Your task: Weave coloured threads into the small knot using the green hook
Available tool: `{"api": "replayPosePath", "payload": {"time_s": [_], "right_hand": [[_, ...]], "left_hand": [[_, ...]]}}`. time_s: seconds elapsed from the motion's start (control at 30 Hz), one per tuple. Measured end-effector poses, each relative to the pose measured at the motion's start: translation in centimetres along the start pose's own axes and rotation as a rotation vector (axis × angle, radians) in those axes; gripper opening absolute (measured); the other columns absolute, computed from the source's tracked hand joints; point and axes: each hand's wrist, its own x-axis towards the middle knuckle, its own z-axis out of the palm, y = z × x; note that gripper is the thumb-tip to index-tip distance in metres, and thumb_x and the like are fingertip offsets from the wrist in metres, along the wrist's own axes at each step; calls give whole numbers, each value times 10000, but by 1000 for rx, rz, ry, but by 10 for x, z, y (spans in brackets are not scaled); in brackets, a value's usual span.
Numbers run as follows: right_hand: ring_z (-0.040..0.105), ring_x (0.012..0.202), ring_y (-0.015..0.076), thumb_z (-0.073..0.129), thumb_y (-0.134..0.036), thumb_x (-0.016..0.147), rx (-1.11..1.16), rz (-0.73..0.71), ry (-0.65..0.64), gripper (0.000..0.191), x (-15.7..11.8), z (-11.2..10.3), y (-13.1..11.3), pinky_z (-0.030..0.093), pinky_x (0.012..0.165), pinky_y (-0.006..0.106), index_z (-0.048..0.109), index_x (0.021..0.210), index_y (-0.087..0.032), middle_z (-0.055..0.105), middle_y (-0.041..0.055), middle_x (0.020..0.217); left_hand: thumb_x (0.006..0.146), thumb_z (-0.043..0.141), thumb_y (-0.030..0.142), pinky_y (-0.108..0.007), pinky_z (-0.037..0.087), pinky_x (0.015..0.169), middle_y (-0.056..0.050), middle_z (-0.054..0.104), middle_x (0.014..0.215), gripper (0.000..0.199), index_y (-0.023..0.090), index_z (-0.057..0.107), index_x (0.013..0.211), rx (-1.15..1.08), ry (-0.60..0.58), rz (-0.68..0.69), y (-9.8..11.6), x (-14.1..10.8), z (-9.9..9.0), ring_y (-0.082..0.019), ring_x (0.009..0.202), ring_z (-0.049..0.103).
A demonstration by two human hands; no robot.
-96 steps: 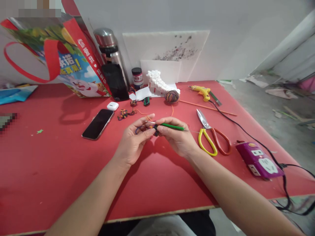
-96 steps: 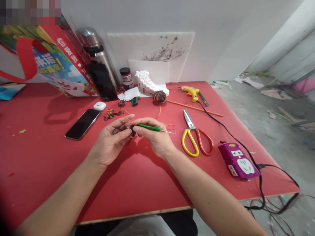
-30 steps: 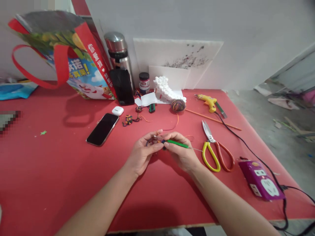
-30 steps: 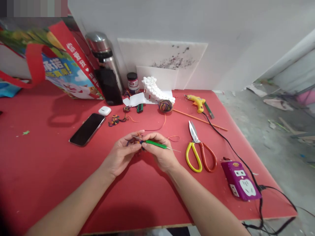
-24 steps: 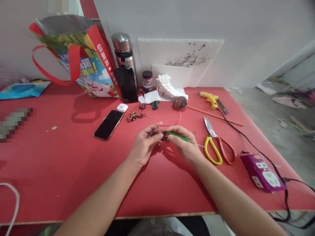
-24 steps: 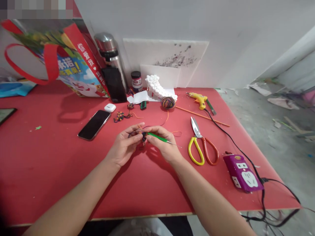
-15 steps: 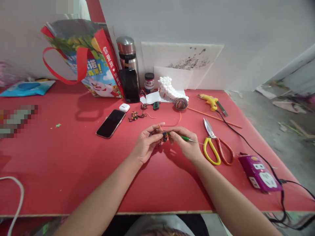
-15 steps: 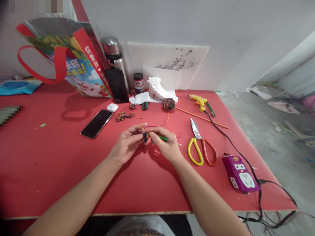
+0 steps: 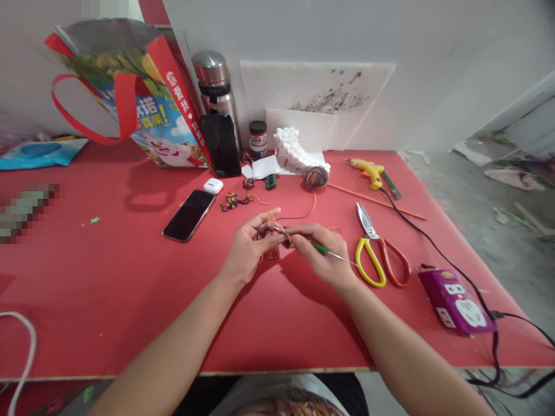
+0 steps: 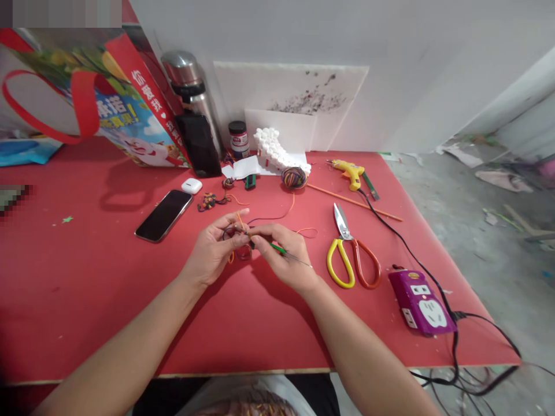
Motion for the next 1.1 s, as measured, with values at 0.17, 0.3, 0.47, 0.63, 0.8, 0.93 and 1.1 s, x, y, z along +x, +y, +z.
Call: {"api": "replayPosePath", "payload": {"time_s": [0.17,0.3,0.47,0.63,0.8,0.93,1.1], "right_hand": [[707,567,116,698,-233,1016,45,7,18,126,-3,4,2,586,563,240,793,1098,-213,833,16,823],[760,676,139,702,-218,1022,-89,-84,25,144,-5,6,3,618,654,262,791,1135,-225,850,32,907],[799,814,160,676,-203,1048,-250,-247,32,155,-3,6,1,637,759,269,760,1174,-234,851,44,966],[780,755,165,635,-212,1073,-375,-288,67,165,-5,11,1,636,718,272,727,1209,-228,830,56,936],[769,786,180,630,-164,1060,-390,-372,120,269,-8,15,4,641,732,290,696,1308,-243,819,71,964],[768,797,181,643,-133,1043,-342,-412,86,338,-9,12,3,642,735,294,678,1357,-255,804,61,945],[777,839,188,633,-101,1028,-316,-410,50,322,-8,11,-1,643,756,302,678,1324,-219,810,91,1002]], "left_hand": [[663,1002,298,-235,546,593,1,747,873,720,188,754,1329,111,-14,26,-1,-3,-1,-132,701,678],[689,986,328,-230,564,627,31,697,790,724,176,743,1353,185,16,62,2,-4,0,-121,700,662],[733,960,369,-221,554,622,26,710,776,759,151,702,1413,214,9,108,2,-6,3,-130,721,663],[780,924,299,-216,504,613,27,716,796,705,175,698,1435,212,36,128,-6,-9,8,-98,661,593],[679,987,271,-205,474,613,46,663,756,686,177,764,1321,18,12,64,-5,-9,12,-84,659,563],[654,1005,298,-209,492,590,53,624,714,709,163,769,1309,-9,-66,43,-1,-6,7,-98,658,577],[755,942,295,-200,506,608,52,633,765,740,204,706,1450,143,-28,142,2,-11,9,-86,656,570]]}}
